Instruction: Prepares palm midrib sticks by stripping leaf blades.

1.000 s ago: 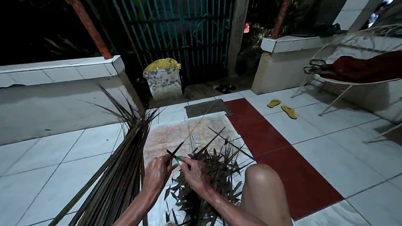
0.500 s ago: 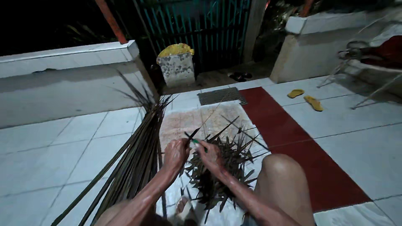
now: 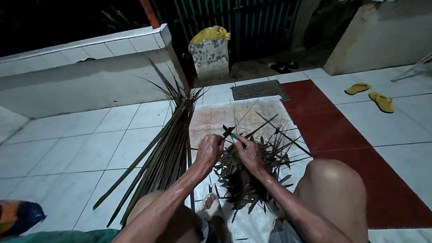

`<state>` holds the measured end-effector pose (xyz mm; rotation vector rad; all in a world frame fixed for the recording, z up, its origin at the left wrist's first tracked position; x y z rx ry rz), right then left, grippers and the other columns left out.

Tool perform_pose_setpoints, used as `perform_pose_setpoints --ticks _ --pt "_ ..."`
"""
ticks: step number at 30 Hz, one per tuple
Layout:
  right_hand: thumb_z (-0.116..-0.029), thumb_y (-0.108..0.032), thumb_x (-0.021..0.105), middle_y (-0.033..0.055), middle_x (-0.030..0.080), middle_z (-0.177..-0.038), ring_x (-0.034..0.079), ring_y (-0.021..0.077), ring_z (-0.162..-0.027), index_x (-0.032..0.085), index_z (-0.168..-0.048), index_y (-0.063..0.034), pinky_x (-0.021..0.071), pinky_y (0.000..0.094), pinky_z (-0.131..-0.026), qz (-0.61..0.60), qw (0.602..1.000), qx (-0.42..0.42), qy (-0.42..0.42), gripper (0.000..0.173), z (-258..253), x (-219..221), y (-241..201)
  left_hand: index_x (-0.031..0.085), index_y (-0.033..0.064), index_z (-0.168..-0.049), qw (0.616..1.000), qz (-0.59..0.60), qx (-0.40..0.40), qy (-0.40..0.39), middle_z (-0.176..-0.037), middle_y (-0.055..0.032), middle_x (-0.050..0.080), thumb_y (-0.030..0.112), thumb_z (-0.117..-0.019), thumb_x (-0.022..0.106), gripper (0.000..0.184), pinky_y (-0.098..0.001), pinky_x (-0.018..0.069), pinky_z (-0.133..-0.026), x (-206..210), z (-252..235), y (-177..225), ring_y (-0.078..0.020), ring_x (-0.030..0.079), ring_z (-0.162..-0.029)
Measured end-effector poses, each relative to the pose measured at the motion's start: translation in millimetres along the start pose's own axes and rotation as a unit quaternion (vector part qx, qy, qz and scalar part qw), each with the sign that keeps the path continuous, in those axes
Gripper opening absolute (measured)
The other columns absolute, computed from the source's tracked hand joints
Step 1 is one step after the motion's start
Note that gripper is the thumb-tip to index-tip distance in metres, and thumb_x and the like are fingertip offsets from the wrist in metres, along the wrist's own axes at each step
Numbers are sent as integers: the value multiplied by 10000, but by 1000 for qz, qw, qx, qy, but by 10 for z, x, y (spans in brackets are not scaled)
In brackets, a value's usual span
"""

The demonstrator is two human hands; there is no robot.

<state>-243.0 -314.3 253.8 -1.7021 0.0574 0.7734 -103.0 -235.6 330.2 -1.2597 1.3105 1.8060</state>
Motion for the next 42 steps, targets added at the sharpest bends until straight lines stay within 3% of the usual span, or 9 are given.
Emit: perform_pose_setpoints --ticks 4,7,13,18,21,27,32,37,42 --pt "-1069 -358 508 128 744 -1064 704 289 -985 703 -1324 -169 540 539 -904 -5 998 43 42 372 -148 -168 225 764 98 -1046 1000 16 -9 -19 -901 -85 734 287 -1043 545 289 -474 566 -835 29 8 -65 -237 706 -849" --pt "-1078 -373 494 135 741 -1042 703 295 -951 697 -1327 -153 540 540 -873 -4 996 54 75 390 -205 -338 318 767 106 -1066 1000 -12 -12 -22 -955 -99 738 260 -1039 542 274 -495 557 -855 -12 19 -63 -265 705 -921" --pt "-1064 -344 525 99 746 -1083 711 212 -968 685 -1341 -116 565 445 -914 -18 996 -14 -82 392 5 -178 -27 742 115 -1134 993 -115 -21 -36 -1077 -163 733 259 -1057 499 293 -570 545 -894 -43 57 44 -366 697 -1061" --pt "-1066 -399 503 72 742 -1143 703 221 -1042 687 -1353 -211 547 489 -947 15 991 9 -132 390 31 -180 -99 744 105 -1058 988 -153 0 -19 -1002 -168 739 225 -1057 498 274 -574 559 -814 -27 93 136 -385 715 -983" --pt "-1069 -412 487 55 739 -1171 694 218 -1080 681 -1363 -239 535 492 -967 28 993 27 -114 393 -2 -192 -52 739 107 -1025 986 -169 -1 -19 -972 -160 739 217 -1055 496 268 -561 566 -779 3 110 136 -374 724 -950" --pt "-1073 -363 491 112 738 -1132 697 275 -1052 688 -1347 -175 537 520 -946 22 995 95 -7 386 -182 -329 325 738 129 -1005 986 -165 11 -14 -945 -136 740 224 -1051 504 257 -547 563 -768 -1 149 88 -355 725 -938" --pt "-1069 -356 505 94 745 -1070 708 231 -936 675 -1355 -147 566 482 -869 -31 998 -1 45 393 -126 -362 280 747 72 -1123 1000 18 11 -17 -999 -142 736 275 -1057 548 292 -536 554 -906 -107 77 -83 -310 708 -957" --pt "-1053 -391 539 31 755 -1061 703 118 -902 707 -1317 -186 578 371 -845 -72 991 -104 -35 375 60 -123 22 753 75 -1009 984 179 15 -22 -729 -23 697 289 -1065 530 313 -355 568 -649 -92 -2 -187 -131 650 -613" --pt "-1056 -384 535 18 760 -1057 705 96 -893 713 -1314 -187 578 335 -834 -71 988 -134 -23 370 30 -142 -12 762 87 -1006 969 244 -3 -42 -679 -5 677 277 -1066 547 293 -284 496 -516 -76 25 -181 -95 587 -524"
Point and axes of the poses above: each hand's wrist, its own z-axis away from the middle knuckle, its own x-axis out of the palm, y = z × x, the point moved 6 cm from there along -z, towards the middle knuckle
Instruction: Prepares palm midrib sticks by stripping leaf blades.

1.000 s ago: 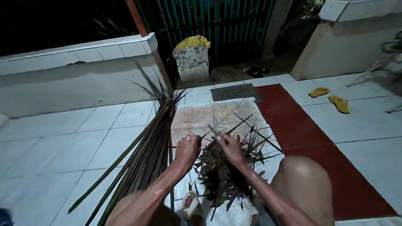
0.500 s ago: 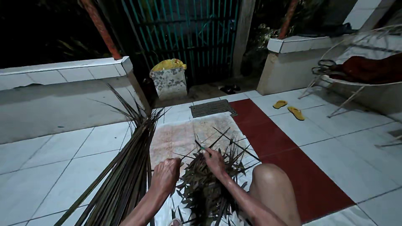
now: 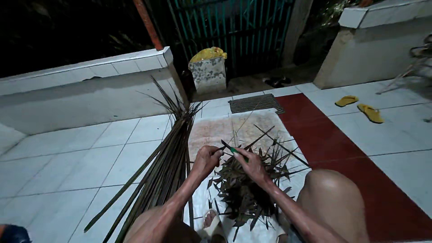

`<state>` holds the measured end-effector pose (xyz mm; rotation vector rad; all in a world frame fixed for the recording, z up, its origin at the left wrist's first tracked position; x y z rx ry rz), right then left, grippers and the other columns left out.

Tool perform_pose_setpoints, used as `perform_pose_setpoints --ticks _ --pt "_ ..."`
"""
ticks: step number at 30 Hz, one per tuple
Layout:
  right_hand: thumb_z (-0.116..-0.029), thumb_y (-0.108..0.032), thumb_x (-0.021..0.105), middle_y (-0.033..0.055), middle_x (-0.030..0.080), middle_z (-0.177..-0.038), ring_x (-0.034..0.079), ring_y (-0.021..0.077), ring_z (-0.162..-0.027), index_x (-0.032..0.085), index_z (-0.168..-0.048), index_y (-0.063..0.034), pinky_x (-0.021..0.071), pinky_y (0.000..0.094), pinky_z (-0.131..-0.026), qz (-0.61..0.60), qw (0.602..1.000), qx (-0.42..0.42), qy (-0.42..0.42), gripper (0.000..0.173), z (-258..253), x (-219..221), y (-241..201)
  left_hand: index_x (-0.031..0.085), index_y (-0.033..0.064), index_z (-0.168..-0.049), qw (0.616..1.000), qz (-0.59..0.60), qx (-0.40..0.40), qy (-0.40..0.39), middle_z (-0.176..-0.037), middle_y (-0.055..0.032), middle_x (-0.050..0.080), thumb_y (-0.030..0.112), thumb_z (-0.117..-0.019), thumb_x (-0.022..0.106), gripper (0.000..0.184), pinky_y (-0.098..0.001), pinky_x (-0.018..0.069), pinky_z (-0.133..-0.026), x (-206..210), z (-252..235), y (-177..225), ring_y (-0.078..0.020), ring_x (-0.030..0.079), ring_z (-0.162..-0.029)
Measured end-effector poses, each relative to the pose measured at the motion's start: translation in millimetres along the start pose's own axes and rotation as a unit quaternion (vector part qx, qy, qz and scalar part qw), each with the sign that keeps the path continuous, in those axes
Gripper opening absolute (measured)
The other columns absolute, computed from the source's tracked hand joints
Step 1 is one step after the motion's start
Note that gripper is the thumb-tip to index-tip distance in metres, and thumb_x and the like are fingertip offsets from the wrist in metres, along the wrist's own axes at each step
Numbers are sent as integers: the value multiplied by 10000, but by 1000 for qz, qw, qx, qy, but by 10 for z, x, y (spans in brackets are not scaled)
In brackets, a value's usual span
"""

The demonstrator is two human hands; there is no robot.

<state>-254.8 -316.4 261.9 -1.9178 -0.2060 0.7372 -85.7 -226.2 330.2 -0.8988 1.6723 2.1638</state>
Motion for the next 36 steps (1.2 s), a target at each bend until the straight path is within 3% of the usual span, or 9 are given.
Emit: perform_pose_setpoints --ticks 7,13,14,16,21,24,30,36 --pt "-1058 -416 516 12 765 -1077 715 116 -938 706 -1336 -235 573 371 -871 29 999 33 7 382 -68 -12 -46 767 92 -1014 1000 0 -16 9 -677 0 680 270 -1064 561 276 -270 490 -510 -31 15 2 -82 580 -515" --pt "-1063 -344 510 110 743 -955 702 228 -849 709 -1310 -125 570 462 -819 43 988 92 118 386 -240 -316 302 769 81 -1001 999 28 -21 -19 -665 -10 684 261 -1062 576 271 -258 459 -466 2 38 -42 -84 560 -482" --pt "-1065 -350 508 103 727 -906 683 222 -794 712 -1301 -129 562 454 -771 43 986 88 132 383 -238 -350 310 766 74 -1005 999 37 -25 -22 -667 -17 684 256 -1064 573 271 -255 450 -458 -9 39 -44 -87 554 -478" --pt "-1069 -372 505 78 719 -883 666 184 -752 712 -1297 -142 559 418 -733 34 990 65 120 385 -215 -337 261 759 64 -1019 997 58 -42 -25 -664 -28 680 250 -1068 568 271 -244 419 -434 -30 39 -42 -86 530 -458" --pt "-1062 -369 526 26 753 -1016 693 91 -854 710 -1311 -157 581 324 -811 -33 999 -14 1 375 -76 -81 31 727 20 -1081 983 164 -70 -54 -658 -55 646 226 -1082 537 280 -223 340 -385 9 72 35 -81 445 -415" --pt "-1059 -380 538 8 756 -1010 688 73 -835 716 -1306 -180 577 306 -790 -34 999 -24 -5 364 -51 -70 -32 705 6 -1111 967 229 -88 -76 -657 -51 612 227 -1087 522 288 -213 323 -371 28 106 67 -71 410 -407" --pt "-1058 -436 507 21 746 -949 677 127 -788 712 -1318 -218 569 377 -759 15 999 27 31 396 -180 -201 141 690 -3 -1128 950 280 -95 -99 -665 -44 585 211 -1083 526 273 -196 306 -375 57 140 33 -53 379 -411" --pt "-1067 -399 503 79 742 -992 695 203 -858 705 -1317 -174 562 455 -825 40 990 103 83 392 -273 -423 271 697 -3 -1123 951 268 -92 -124 -661 -44 584 206 -1079 532 270 -199 306 -375 81 145 36 -56 380 -412"
Point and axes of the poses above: each hand's wrist, its own z-axis away from the middle knuckle, its own x-axis out of the palm, y = z × x, the point moved 6 cm from there along -z, towards the middle knuckle
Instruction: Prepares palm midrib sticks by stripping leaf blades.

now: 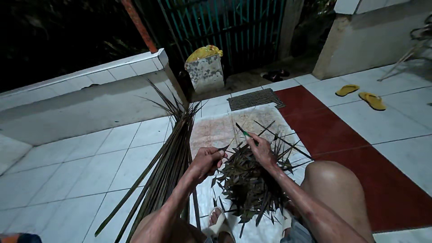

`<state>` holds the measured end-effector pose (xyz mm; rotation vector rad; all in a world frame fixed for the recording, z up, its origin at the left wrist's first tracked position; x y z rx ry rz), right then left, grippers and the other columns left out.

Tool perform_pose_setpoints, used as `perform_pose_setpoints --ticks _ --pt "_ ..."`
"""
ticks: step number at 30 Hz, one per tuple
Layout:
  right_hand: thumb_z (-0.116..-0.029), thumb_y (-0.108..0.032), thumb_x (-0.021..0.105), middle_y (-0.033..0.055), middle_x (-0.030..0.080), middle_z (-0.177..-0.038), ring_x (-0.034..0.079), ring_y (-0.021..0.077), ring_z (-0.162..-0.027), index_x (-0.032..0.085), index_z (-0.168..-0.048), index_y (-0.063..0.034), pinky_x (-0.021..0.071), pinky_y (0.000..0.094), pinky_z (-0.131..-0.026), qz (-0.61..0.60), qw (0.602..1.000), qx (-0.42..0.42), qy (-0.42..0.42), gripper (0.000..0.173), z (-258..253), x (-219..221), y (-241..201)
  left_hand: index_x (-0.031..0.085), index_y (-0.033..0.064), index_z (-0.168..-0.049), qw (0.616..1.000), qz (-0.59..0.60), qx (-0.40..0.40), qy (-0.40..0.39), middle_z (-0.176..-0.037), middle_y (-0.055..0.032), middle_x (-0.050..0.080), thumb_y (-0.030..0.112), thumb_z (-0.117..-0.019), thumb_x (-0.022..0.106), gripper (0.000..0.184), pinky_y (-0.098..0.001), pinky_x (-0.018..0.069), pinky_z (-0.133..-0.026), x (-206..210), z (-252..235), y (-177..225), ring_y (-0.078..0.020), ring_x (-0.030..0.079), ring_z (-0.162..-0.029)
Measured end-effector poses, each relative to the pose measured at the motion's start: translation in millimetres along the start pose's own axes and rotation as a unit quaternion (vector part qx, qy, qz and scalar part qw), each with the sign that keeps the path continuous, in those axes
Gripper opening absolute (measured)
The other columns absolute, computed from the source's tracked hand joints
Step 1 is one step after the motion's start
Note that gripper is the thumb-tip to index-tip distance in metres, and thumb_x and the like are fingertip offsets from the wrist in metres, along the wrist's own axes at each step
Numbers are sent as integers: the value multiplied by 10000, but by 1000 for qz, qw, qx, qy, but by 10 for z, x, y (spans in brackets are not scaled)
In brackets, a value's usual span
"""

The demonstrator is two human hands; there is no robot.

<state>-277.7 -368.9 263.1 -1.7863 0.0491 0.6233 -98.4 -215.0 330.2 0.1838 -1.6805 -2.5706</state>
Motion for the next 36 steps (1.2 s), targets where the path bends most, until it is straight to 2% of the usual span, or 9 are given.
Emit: perform_pose_setpoints --ticks 2,10,13,20,24,27,29,32,36 --pt "-1066 -402 515 91 742 -981 693 225 -850 707 -1316 -183 554 484 -811 9 1000 23 16 384 -48 -86 48 699 2 -1124 1000 -5 -4 -11 -657 -44 583 213 -1077 537 270 -199 305 -375 19 2 -2 -54 378 -410" --pt "-1067 -382 530 94 739 -1022 692 211 -884 705 -1303 -149 556 454 -845 -20 999 46 14 375 -156 -174 241 707 14 -1121 999 -26 -6 -39 -655 -40 583 216 -1076 543 264 -198 294 -372 47 54 -17 -51 370 -407" --pt "-1068 -398 529 101 719 -965 661 211 -814 700 -1307 -134 542 449 -790 -25 998 57 25 395 -185 -211 328 713 25 -1123 998 -36 -11 -49 -661 -40 590 226 -1075 548 264 -199 294 -370 55 92 -35 -51 373 -408" --pt "-1071 -360 526 102 696 -915 636 213 -773 707 -1282 -113 533 449 -755 -47 991 101 77 372 -264 -391 649 720 46 -1131 993 -55 -38 -98 -657 -26 586 248 -1076 544 273 -190 287 -363 -18 228 -69 -40 357 -401" --pt "-1073 -338 528 129 697 -917 636 248 -772 697 -1292 -89 528 479 -754 -42 981 139 132 372 -271 -616 837 732 60 -1141 989 -78 -31 -123 -659 -30 583 260 -1069 555 277 -196 308 -361 -167 349 -43 -49 374 -402" --pt "-1077 -330 515 136 698 -938 643 251 -800 687 -1306 -82 533 484 -781 -47 979 146 138 379 -236 -686 972 732 67 -1141 991 -87 -14 -97 -668 -36 596 260 -1068 554 273 -203 312 -359 -307 408 0 -56 382 -405" --pt "-1080 -343 493 129 683 -926 632 239 -785 683 -1288 -63 534 469 -756 -52 980 143 127 397 -178 -621 1048 737 60 -1127 995 -82 -6 -56 -660 -36 599 254 -1068 555 272 -204 307 -358 -398 422 37 -58 380 -403" --pt "-1087 -358 464 134 687 -961 647 247 -825 671 -1292 -44 545 480 -787 -60 982 147 106 428 -88 -593 912 725 42 -1134 998 -65 12 19 -696 -53 628 218 -1071 541 262 -212 348 -377 -461 297 135 -72 428 -430" --pt "-1083 -403 473 71 658 -873 589 166 -694 671 -1305 -91 522 376 -651 -79 994 73 23 432 -128 -499 253 660 53 -1263 997 -61 29 22 -786 -82 665 193 -1090 489 281 -270 497 -452 -367 28 328 -135 557 -505"
Point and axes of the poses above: each hand's wrist, its own z-axis away from the middle knuckle, its own x-axis out of the palm, y = z × x, the point moved 6 cm from there along -z, towards the middle knuckle
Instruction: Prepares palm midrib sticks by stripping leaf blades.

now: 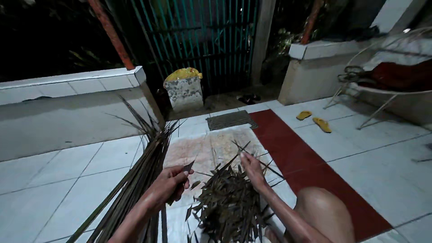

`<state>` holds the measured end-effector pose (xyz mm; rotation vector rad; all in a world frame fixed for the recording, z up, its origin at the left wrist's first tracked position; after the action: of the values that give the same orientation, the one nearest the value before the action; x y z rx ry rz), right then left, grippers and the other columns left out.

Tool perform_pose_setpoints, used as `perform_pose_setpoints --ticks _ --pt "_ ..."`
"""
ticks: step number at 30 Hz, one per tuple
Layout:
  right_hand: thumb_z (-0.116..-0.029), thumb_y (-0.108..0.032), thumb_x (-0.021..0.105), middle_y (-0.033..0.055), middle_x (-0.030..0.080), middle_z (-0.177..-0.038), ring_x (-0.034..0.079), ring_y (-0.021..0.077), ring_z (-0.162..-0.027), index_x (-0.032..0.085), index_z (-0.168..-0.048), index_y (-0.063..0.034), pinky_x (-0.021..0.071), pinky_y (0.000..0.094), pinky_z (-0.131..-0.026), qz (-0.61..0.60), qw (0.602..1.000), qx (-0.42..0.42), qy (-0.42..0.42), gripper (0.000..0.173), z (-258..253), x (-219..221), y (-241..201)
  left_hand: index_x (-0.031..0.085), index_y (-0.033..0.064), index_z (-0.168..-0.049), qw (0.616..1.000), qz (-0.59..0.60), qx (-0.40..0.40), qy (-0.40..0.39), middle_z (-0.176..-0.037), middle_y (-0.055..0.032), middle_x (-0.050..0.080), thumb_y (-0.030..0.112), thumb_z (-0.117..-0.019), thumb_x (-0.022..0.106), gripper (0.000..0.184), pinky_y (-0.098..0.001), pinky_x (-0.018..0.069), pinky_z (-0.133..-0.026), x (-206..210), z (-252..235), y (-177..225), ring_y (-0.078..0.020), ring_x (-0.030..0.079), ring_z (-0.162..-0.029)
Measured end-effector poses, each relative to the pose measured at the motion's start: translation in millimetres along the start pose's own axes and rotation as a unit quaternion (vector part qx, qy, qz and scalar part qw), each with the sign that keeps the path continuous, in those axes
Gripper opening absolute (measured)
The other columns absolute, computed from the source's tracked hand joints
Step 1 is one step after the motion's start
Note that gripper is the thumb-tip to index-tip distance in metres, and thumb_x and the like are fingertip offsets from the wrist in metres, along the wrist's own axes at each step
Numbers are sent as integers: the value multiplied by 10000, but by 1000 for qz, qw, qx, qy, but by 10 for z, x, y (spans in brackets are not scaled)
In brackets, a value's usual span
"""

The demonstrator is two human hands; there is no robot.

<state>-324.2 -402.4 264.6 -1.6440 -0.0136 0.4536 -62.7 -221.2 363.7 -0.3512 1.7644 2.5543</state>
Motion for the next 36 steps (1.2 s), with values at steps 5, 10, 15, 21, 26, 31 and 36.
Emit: perform_pose_setpoints --ticks 5,10,15,21,26,31,36 --pt "-1014 -462 595 41 706 -967 626 125 -737 648 -1349 -125 535 340 -675 19 995 -69 -63 477 -106 162 -761 654 88 -1286 995 -74 61 -11 -772 -67 665 236 -1106 457 305 -262 416 -407 268 -386 192 -128 503 -464" --pt "-990 -405 657 29 630 -810 484 104 -559 689 -1203 -87 427 295 -519 -37 996 -54 -53 384 -332 340 -776 700 91 -1209 978 -137 152 -28 -774 -37 666 259 -1088 470 309 -301 488 -509 527 -687 195 -136 572 -560" --pt "-996 -347 641 26 601 -756 484 120 -541 703 -1113 -92 428 307 -501 -53 998 -33 -14 288 -449 394 -496 686 94 -1199 976 -150 139 -71 -827 -43 690 337 -1069 531 316 -313 529 -555 599 -928 8 -139 610 -596" --pt "-1004 -335 628 26 561 -699 450 128 -499 691 -1137 -75 412 313 -472 -61 998 -16 30 299 -570 212 -408 699 94 -1095 975 -155 127 -95 -783 -28 689 390 -1081 497 359 -295 525 -533 611 -1002 -90 -128 609 -567" --pt "-1000 -355 633 18 540 -670 458 138 -505 693 -1083 -94 413 331 -485 -25 997 -10 76 280 -541 142 -388 711 107 -1062 967 -193 161 -46 -735 -15 641 343 -1089 475 334 -324 530 -616 647 -1072 -35 -134 605 -621" --pt "-1009 -319 629 30 556 -692 471 140 -522 691 -1108 -78 425 335 -495 -18 995 -12 93 268 -530 57 -404 702 101 -1039 954 -236 183 -31 -744 -21 641 353 -1089 465 349 -348 547 -655 722 -1079 63 -143 623 -652" --pt "-1011 -424 623 34 554 -705 496 157 -563 673 -1094 -78 443 368 -540 23 997 1 76 358 -505 42 -390 712 95 -1027 950 -249 188 6 -729 -28 599 355 -1081 477 355 -362 508 -641 705 -1081 152 -155 576 -638"
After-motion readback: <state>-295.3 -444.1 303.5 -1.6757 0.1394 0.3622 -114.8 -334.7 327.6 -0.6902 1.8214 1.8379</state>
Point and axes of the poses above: each hand's wrist, its own z-axis away from the middle knuckle, its own x-axis out of the palm, y = z × x, the point moved 6 cm from there along -z, towards the middle knuckle
